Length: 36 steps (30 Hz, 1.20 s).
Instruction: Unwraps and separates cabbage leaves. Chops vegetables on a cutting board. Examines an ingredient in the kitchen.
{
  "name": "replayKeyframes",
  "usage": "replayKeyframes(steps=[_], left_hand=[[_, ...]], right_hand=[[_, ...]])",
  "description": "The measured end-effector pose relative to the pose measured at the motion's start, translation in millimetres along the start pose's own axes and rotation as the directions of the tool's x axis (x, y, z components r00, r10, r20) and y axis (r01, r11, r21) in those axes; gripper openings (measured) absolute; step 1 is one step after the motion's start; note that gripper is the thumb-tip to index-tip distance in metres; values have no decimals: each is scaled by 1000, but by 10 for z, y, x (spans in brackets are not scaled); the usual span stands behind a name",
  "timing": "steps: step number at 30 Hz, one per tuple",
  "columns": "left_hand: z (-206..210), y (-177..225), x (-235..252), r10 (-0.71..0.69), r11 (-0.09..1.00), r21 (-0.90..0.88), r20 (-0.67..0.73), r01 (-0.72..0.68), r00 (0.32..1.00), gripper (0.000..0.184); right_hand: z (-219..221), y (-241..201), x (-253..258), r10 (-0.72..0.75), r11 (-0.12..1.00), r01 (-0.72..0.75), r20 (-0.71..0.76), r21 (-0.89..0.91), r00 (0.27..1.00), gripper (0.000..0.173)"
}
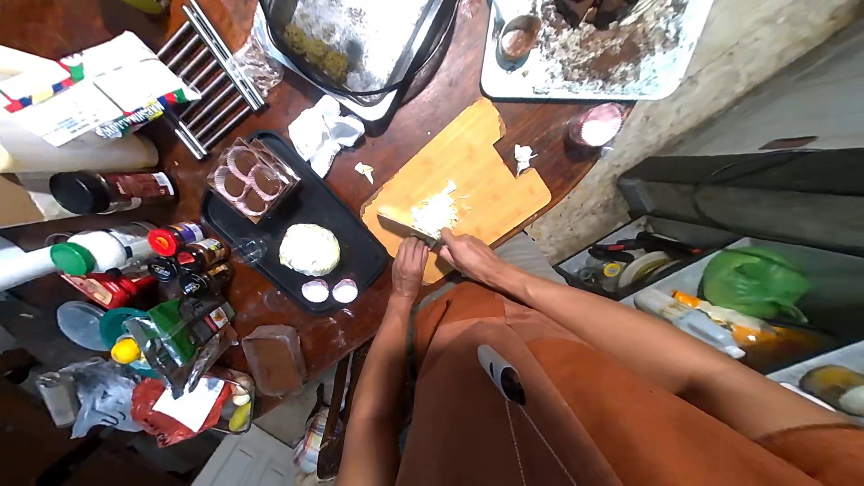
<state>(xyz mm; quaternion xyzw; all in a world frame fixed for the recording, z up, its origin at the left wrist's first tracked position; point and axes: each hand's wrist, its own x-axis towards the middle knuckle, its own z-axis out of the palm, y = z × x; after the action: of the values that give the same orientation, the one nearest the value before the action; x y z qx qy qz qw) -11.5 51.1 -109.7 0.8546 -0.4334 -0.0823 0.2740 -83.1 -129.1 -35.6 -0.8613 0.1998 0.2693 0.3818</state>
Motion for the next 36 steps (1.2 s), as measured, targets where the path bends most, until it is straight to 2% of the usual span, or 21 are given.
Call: replayKeyframes(steps=[9, 19, 36], left_hand=[[-7, 8, -42, -20, 999, 35, 15, 20, 1000, 12], [7, -12, -53, -14, 999, 43, -13, 15, 1000, 12], [0, 9, -38, -30, 998, 54, -5, 30, 1000, 14]], right_hand=[[-71, 5, -245, -61, 998, 61, 14, -19, 998, 21], [-48, -77, -197, 8, 996, -2, 71, -86, 997, 22], [115, -20, -85, -42, 994, 42, 3, -97, 999, 21]])
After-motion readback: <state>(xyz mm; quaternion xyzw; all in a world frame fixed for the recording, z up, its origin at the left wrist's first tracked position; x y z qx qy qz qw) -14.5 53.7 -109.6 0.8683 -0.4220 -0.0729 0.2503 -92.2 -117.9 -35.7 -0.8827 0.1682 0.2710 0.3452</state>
